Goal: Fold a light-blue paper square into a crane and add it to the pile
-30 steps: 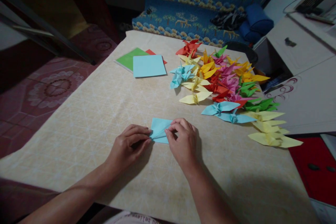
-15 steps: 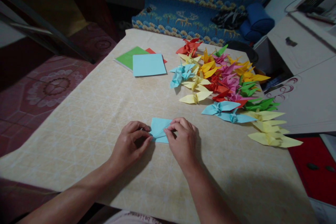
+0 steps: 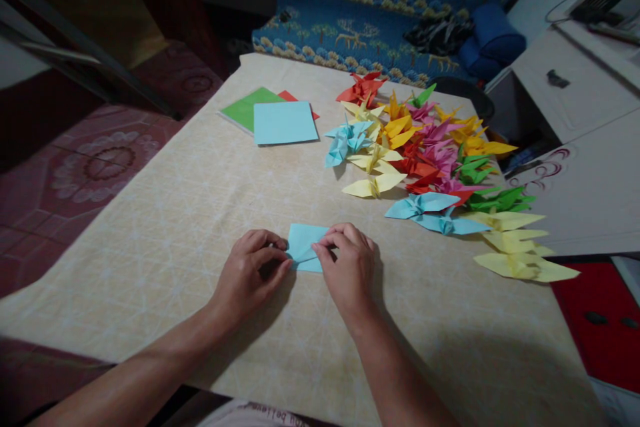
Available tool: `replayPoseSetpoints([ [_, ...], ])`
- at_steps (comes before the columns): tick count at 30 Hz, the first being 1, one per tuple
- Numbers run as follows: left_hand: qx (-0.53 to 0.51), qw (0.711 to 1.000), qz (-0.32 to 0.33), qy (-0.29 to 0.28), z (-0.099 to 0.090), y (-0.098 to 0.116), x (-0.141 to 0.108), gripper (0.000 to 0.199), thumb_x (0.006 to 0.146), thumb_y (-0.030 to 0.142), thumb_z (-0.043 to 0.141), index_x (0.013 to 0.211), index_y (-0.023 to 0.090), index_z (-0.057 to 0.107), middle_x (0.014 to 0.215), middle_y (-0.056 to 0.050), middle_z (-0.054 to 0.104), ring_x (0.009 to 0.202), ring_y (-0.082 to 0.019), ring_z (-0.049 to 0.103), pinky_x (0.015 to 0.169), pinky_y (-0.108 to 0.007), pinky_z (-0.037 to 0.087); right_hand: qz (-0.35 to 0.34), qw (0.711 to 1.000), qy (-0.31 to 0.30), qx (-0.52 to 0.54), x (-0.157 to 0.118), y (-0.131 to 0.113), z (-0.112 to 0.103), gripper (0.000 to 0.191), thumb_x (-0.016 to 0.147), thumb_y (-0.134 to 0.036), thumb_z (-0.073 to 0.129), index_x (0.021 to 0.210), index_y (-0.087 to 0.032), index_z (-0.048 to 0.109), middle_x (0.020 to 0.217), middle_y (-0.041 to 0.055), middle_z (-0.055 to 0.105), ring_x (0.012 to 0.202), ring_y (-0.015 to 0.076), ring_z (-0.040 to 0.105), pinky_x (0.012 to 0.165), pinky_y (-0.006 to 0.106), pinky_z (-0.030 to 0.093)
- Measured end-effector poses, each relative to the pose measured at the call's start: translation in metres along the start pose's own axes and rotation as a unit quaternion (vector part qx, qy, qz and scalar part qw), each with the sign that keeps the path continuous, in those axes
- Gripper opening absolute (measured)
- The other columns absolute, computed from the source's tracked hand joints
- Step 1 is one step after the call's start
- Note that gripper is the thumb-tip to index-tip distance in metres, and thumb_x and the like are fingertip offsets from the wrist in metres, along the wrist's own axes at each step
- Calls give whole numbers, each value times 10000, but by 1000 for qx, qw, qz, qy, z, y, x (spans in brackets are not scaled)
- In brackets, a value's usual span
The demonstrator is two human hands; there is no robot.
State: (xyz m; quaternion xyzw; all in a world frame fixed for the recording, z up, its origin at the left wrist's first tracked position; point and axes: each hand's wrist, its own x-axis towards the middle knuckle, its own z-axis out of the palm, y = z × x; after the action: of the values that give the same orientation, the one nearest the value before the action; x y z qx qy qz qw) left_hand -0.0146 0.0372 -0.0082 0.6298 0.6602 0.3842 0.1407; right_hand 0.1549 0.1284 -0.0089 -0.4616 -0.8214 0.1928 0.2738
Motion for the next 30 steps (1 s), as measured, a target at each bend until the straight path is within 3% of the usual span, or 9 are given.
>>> replayPoseSetpoints([
  [7, 21, 1000, -17, -7, 0, 2, 0, 44, 784, 178, 664, 750, 198, 645, 905, -63, 647, 906, -249, 577, 783, -440, 447, 21, 1000, 0, 0, 0, -2, 0, 117, 792, -266, 747, 723, -260, 653, 891, 4, 668, 848, 214, 635, 769, 362, 477],
  [11, 29, 999, -13, -17, 0, 2, 0, 113, 808, 182, 647, 911, 216, 678, 912, -62, 640, 896, -241, 559, 762, -415, 426, 26, 1000, -4, 2, 2, -4, 0, 106, 788, -244, 742, 728, -259, 656, 900, 6, 667, 866, 214, 637, 766, 353, 472],
  [14, 49, 998, 12, -25, 0, 0, -1, 261, 836, 171, 636, 1062, 284, 704, 940, -51, 631, 904, -231, 545, 750, -394, 400, 28, 1000, -10, -4, 3, -6, 0, 93, 791, -226, 723, 737, -249, 650, 903, 15, 662, 884, 219, 637, 785, 357, 466],
  [18, 85, 995, 24, -43, 1, -1, -3, 278, 880, 206, 623, 1053, 397, 727, 969, -35, 615, 927, -226, 525, 753, -379, 366, 37, 999, -11, -35, 5, -9, 1, 90, 795, -186, 690, 761, -226, 616, 942, 22, 652, 875, 207, 625, 795, 349, 450],
  [25, 137, 987, 26, -77, 0, 2, -2, 313, 903, 242, 603, 1123, 445, 696, 1010, -41, 592, 942, -232, 483, 772, -377, 348, 31, 996, -11, -80, 9, -7, 3, 90, 823, -174, 634, 781, -215, 566, 889, 12, 633, 777, 177, 588, 752, 328, 403],
  [30, 173, 977, 27, -122, -4, 6, 5, 363, 909, 253, 580, 1191, 470, 652, 1018, -49, 571, 952, -248, 463, 775, -394, 333, 48, 998, 32, -5, 10, -3, 2, 118, 816, -109, 594, 783, -216, 558, 839, -2, 602, 720, 152, 564, 689, 279, 421],
])
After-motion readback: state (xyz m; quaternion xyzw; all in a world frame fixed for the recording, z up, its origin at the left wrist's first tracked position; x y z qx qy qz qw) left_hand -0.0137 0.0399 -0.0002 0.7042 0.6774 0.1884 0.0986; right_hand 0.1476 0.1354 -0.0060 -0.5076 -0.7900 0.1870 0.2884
